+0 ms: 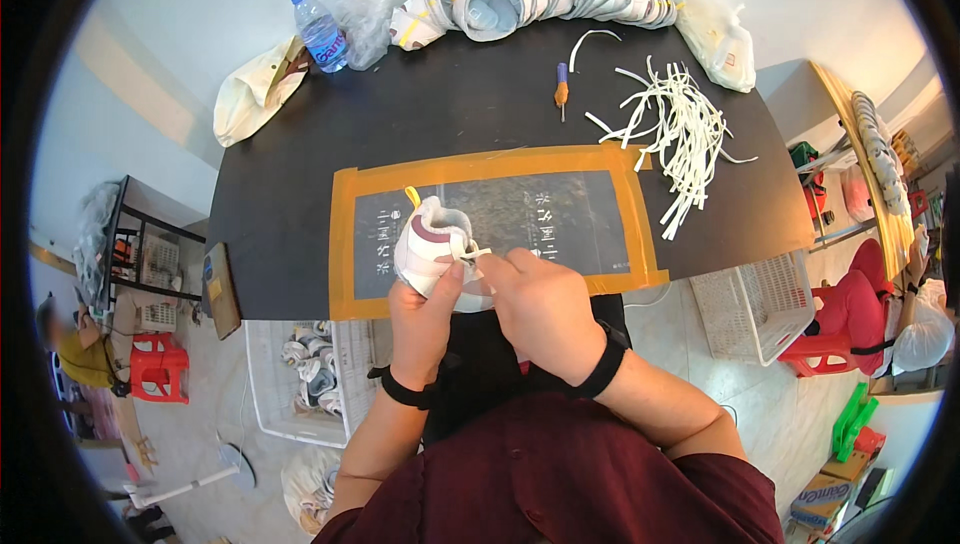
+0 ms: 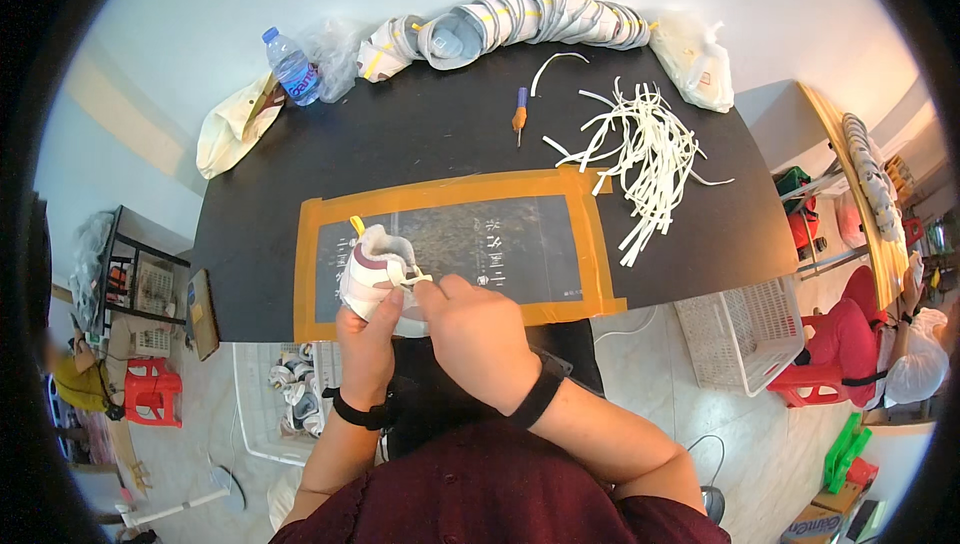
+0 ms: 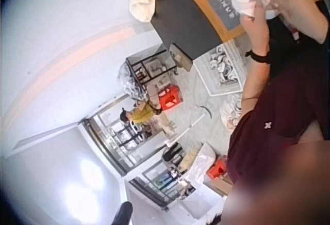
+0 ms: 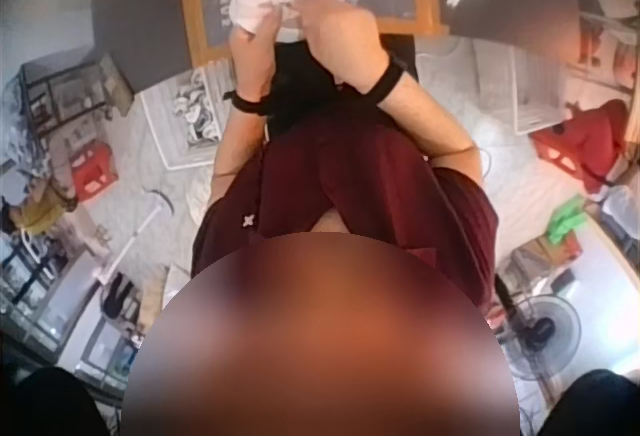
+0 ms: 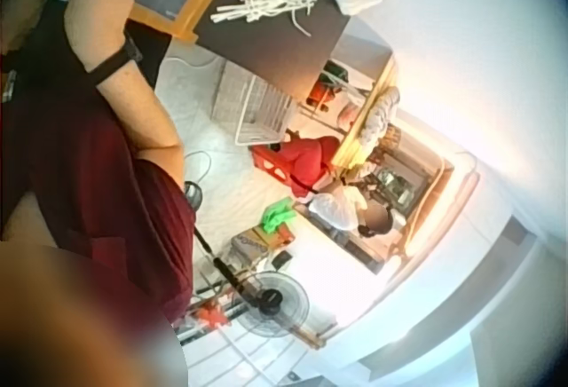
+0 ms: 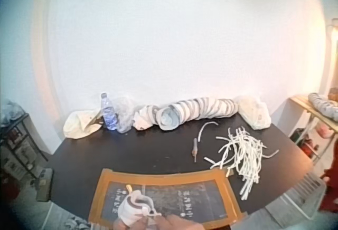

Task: Lacing a shoe upper in a manufacturing workshop environment.

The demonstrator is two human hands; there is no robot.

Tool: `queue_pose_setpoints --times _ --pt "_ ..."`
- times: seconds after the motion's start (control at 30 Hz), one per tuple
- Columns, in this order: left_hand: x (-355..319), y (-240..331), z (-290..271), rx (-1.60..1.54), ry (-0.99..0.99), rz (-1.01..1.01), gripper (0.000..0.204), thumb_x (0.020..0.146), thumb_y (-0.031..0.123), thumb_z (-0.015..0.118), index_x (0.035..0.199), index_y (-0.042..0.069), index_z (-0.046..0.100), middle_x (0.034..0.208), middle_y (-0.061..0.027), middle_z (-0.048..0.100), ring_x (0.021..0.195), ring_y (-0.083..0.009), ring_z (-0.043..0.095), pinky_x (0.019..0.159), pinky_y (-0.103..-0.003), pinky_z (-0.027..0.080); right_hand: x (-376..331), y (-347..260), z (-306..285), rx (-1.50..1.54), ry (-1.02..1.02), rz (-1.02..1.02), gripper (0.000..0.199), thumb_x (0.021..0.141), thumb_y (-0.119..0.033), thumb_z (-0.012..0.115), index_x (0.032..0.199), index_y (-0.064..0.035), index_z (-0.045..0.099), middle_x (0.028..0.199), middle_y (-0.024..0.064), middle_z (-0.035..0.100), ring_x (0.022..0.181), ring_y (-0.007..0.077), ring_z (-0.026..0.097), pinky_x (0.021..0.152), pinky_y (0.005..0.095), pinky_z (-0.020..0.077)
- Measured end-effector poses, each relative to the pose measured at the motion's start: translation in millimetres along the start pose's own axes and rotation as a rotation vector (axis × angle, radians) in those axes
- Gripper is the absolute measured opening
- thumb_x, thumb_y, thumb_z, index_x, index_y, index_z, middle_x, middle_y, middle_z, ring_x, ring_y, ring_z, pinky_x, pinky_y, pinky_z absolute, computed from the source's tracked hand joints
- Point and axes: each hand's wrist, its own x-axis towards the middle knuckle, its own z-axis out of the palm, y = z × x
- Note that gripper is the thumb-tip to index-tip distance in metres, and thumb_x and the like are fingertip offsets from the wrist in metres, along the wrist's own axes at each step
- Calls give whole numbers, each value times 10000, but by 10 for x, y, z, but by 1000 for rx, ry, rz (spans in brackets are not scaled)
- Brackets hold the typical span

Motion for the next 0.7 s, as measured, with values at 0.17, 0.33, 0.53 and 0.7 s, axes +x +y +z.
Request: queue_pose_setpoints --times 0.17,0.33,0.53,0.7 --pt "21 2 -60 -8 -35 -34 219 937 121 622 1126 13 653 1045 -12 665 931 -77 588 797 -242 469 137 12 -47 -176 -92 -225 137 766 -63 642 855 -74 538 715 66 545 619 252 622 547 358 514" --pt "58 40 13 -4 33 13 239 942 115 618 1157 12 638 1082 -20 658 970 -83 586 823 -244 462 264 71 -59 -230 -193 -214 138 794 -108 635 843 -68 513 736 75 575 633 257 638 534 350 513" --pt "98 49 -2 -85 55 -5 248 940 80 611 1176 8 630 1106 -22 658 995 -90 591 846 -253 467 356 33 -50 -252 -283 -173 171 814 -150 635 901 -60 518 746 77 593 653 266 650 536 351 515" --pt "128 -62 -151 -18 -19 -74 259 934 60 607 1187 10 627 1106 -19 656 994 -91 593 847 -255 476 416 41 34 -344 -265 -447 177 810 -141 643 940 -73 543 704 79 584 668 269 650 555 367 523"
